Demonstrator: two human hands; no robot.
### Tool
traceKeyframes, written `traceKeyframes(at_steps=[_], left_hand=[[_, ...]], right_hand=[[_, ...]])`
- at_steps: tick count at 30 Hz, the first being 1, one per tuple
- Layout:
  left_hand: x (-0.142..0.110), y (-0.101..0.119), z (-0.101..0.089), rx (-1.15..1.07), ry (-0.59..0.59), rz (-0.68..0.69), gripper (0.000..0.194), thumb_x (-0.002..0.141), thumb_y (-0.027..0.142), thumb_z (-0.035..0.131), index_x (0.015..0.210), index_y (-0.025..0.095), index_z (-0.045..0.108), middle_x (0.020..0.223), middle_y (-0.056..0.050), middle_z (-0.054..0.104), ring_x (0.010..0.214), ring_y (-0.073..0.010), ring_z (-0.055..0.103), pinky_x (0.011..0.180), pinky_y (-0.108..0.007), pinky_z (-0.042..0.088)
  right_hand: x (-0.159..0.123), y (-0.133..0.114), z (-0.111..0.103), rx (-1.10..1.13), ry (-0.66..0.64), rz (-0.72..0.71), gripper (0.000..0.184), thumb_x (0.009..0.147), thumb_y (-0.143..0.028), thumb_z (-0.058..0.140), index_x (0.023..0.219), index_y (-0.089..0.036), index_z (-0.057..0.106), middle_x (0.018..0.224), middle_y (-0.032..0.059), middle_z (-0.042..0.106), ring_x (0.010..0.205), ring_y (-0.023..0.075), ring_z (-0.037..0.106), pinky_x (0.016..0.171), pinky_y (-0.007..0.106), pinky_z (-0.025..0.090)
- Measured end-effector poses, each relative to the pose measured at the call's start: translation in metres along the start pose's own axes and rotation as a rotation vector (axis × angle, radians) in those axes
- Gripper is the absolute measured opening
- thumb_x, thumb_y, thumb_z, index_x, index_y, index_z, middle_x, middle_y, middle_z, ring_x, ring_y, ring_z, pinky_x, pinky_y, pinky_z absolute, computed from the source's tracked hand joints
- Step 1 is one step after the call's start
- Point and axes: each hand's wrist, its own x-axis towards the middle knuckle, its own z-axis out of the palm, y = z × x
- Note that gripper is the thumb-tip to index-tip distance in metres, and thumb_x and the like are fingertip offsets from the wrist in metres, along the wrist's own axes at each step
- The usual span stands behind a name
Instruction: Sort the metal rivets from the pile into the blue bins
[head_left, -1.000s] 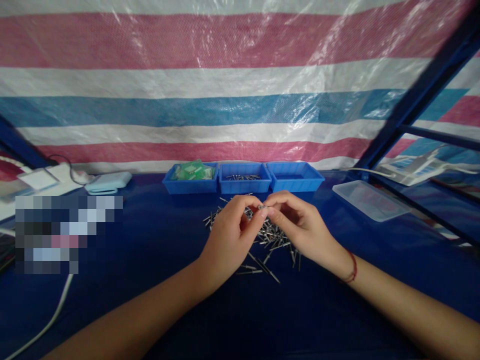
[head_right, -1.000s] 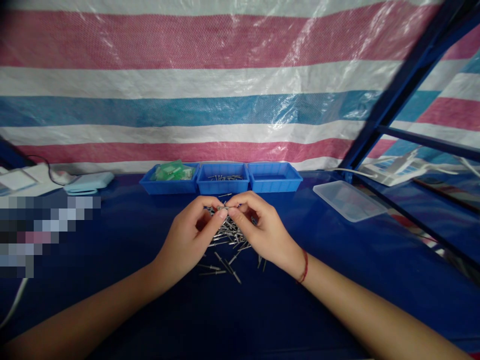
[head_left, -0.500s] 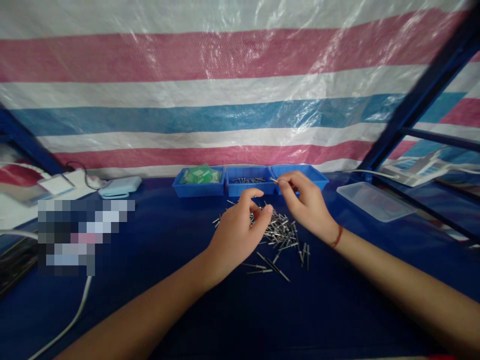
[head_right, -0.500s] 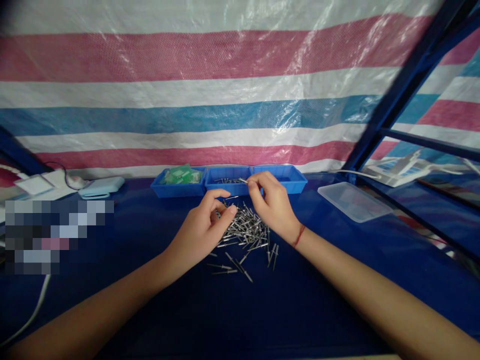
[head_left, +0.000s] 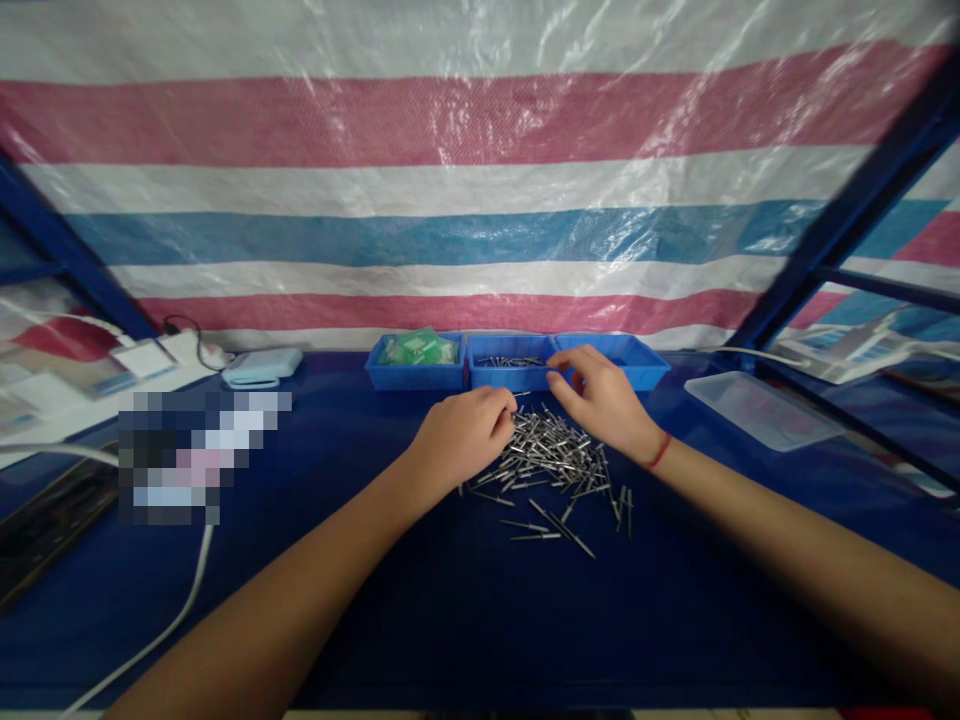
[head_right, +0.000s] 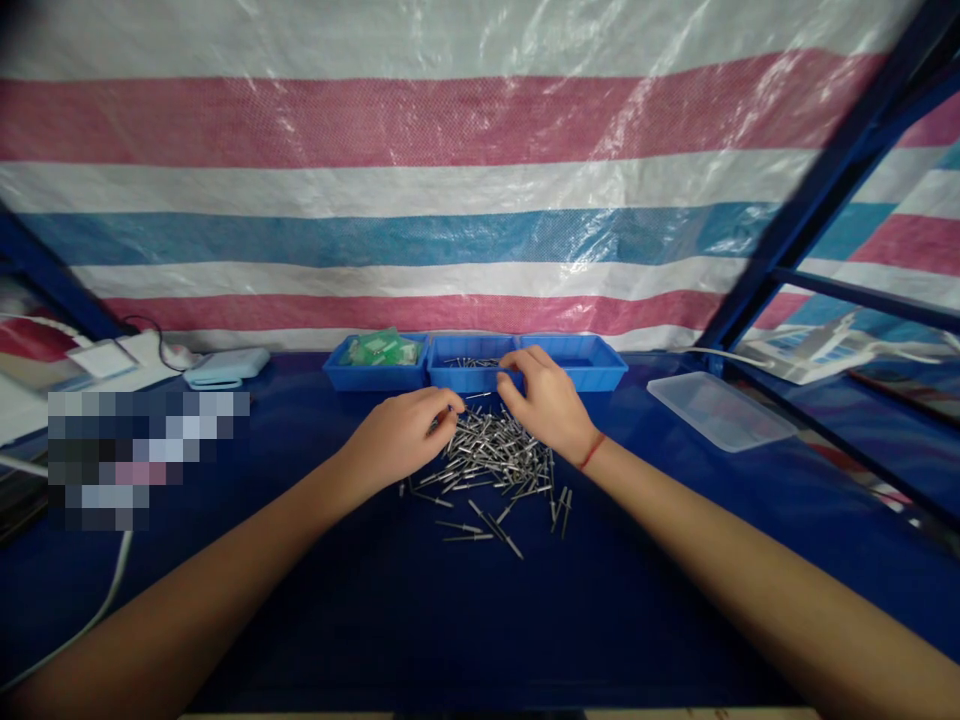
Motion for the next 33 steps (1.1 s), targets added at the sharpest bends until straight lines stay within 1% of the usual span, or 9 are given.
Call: traceKeyframes(at_steps=[3,6,9,13,16,19,23,27,33], left_hand=[[0.000,-0.005,-0.005,-0.018,-0.127,0.072,0.018,0.082,0.017,0.045,0.087,0.019,0.062,0.085,-0.002,0.065,0.077,-0.0174,0.062,0.069,-0.029,0.045],[0.001,-0.010,-0.006,-0.042,-0.181,0.114,0.019,0.085,0.018,0.045,0.089,0.019,0.063,0.088,-0.002,0.064,0.080,-0.0159,0.061,0.074,-0.029,0.045],[0.000,-0.009,-0.001,-0.028,-0.148,0.147,0.024,0.089,0.021,0.042,0.103,0.018,0.062,0.097,-0.005,0.062,0.087,-0.0159,0.059,0.080,-0.030,0.044],[0.004,-0.004,0.016,0.092,-0.030,0.188,0.030,0.091,0.022,0.042,0.116,0.024,0.059,0.110,-0.006,0.059,0.101,-0.0217,0.050,0.084,-0.037,0.041],[0.010,-0.002,0.027,0.132,-0.014,0.206,0.028,0.092,0.028,0.042,0.114,0.026,0.060,0.115,-0.005,0.057,0.106,-0.0246,0.046,0.082,-0.039,0.039],[0.014,-0.003,0.034,0.118,-0.045,0.205,0.029,0.093,0.033,0.040,0.109,0.025,0.063,0.111,-0.004,0.060,0.104,-0.0245,0.046,0.081,-0.039,0.039],[0.015,-0.006,0.037,0.085,-0.077,0.205,0.027,0.092,0.027,0.040,0.107,0.023,0.062,0.107,-0.003,0.063,0.102,-0.0238,0.047,0.081,-0.038,0.039],[0.016,-0.010,0.039,0.025,-0.081,0.248,0.026,0.090,0.020,0.041,0.108,0.022,0.061,0.115,-0.001,0.064,0.113,-0.0247,0.045,0.090,-0.041,0.036],[0.016,-0.012,0.041,-0.018,-0.085,0.257,0.024,0.091,0.022,0.042,0.105,0.023,0.061,0.115,0.000,0.064,0.117,-0.0234,0.045,0.094,-0.044,0.034]], right_hand=[[-0.020,0.001,-0.005,0.037,-0.022,0.030,0.015,0.083,-0.023,0.049,0.091,-0.016,0.060,0.086,0.0063,0.061,0.062,0.0151,0.055,0.062,0.032,0.046],[-0.032,0.003,-0.006,0.071,-0.056,0.050,0.014,0.083,-0.022,0.050,0.090,-0.017,0.061,0.086,0.0058,0.062,0.061,0.0142,0.056,0.059,0.030,0.046],[-0.034,0.001,-0.006,0.092,-0.074,0.050,0.014,0.083,-0.022,0.050,0.090,-0.017,0.061,0.086,0.0053,0.062,0.063,0.0144,0.057,0.059,0.030,0.046],[-0.033,-0.003,-0.006,0.122,-0.091,0.024,0.015,0.083,-0.021,0.049,0.091,-0.017,0.061,0.088,0.0059,0.061,0.067,0.0149,0.057,0.063,0.031,0.047],[-0.033,-0.006,-0.006,0.133,-0.098,0.017,0.016,0.083,-0.020,0.049,0.090,-0.016,0.062,0.087,0.0061,0.061,0.066,0.0143,0.057,0.065,0.030,0.047],[-0.033,-0.007,-0.006,0.140,-0.091,0.027,0.015,0.083,-0.020,0.049,0.089,-0.015,0.063,0.086,0.0059,0.061,0.065,0.0136,0.056,0.064,0.030,0.047],[-0.033,-0.007,-0.006,0.152,-0.107,0.016,0.015,0.082,-0.018,0.049,0.089,-0.016,0.063,0.088,0.0059,0.061,0.064,0.0131,0.055,0.063,0.029,0.046],[-0.034,-0.006,-0.006,0.152,-0.124,-0.003,0.015,0.082,-0.018,0.049,0.089,-0.016,0.062,0.089,0.0060,0.062,0.069,0.0140,0.057,0.064,0.029,0.047],[-0.035,-0.006,-0.007,0.146,-0.132,-0.027,0.014,0.082,-0.018,0.051,0.090,-0.016,0.063,0.090,0.0057,0.062,0.073,0.0150,0.059,0.066,0.029,0.047]])
